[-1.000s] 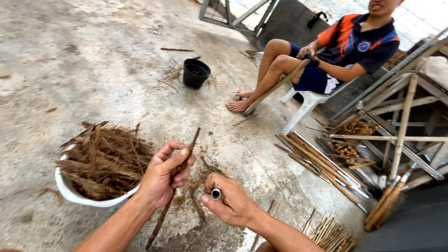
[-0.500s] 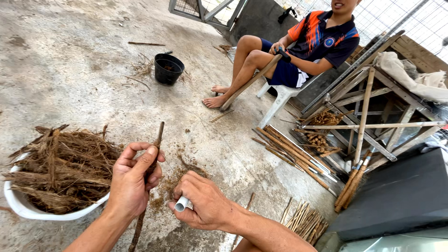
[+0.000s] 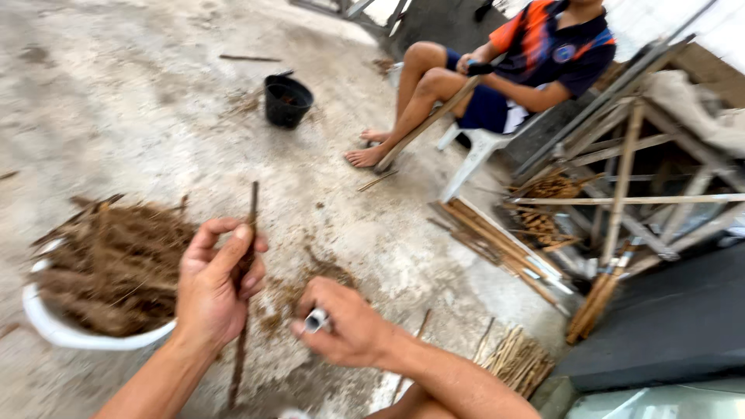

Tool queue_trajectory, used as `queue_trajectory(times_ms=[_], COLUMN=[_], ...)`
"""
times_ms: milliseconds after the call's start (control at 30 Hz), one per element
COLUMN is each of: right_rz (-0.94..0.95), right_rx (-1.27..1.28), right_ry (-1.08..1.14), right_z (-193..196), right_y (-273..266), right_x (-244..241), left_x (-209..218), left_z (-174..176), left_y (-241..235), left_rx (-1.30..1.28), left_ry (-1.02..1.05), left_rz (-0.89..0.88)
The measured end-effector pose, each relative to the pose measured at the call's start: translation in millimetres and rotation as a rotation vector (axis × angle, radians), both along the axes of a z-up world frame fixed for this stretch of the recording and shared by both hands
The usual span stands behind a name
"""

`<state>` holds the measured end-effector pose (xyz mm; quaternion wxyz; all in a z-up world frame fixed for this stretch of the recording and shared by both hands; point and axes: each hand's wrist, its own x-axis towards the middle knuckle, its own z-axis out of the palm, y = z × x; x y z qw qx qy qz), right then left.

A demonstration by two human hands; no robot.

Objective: The person sits on the floor and uses a small metal tube to scrape and peel fibers from a long, thin stick. They hold the stick with one hand and slide the tube along its length to remove the outer layer, creating a pile of debris. The person occasionally uses scissors to trim the stick.

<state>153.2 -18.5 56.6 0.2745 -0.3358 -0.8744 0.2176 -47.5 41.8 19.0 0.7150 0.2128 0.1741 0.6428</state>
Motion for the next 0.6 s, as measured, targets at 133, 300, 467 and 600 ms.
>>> queue_trajectory(times_ms=[133, 300, 467, 600], right_rz=[-0.015, 0.069, 0.055, -0.152], right_rx=[-0.442, -0.877, -0.856, -0.921], right_ry=[0.277, 0.751, 0.882, 0.945], right_z=[-3, -28, -34, -32], right_y=[6, 28, 39, 45], right_x=[14, 25, 35, 32], left_x=[1, 4, 5, 5], left_z=[-1, -7, -12, -15], left_y=[0, 6, 7, 1], left_rx=[0.023, 0.155, 0.2, 0.391], left_ry=[-0.022, -0.043, -0.004, 0.195], left_rz=[-0.005, -0.053, -0.154, -0.274])
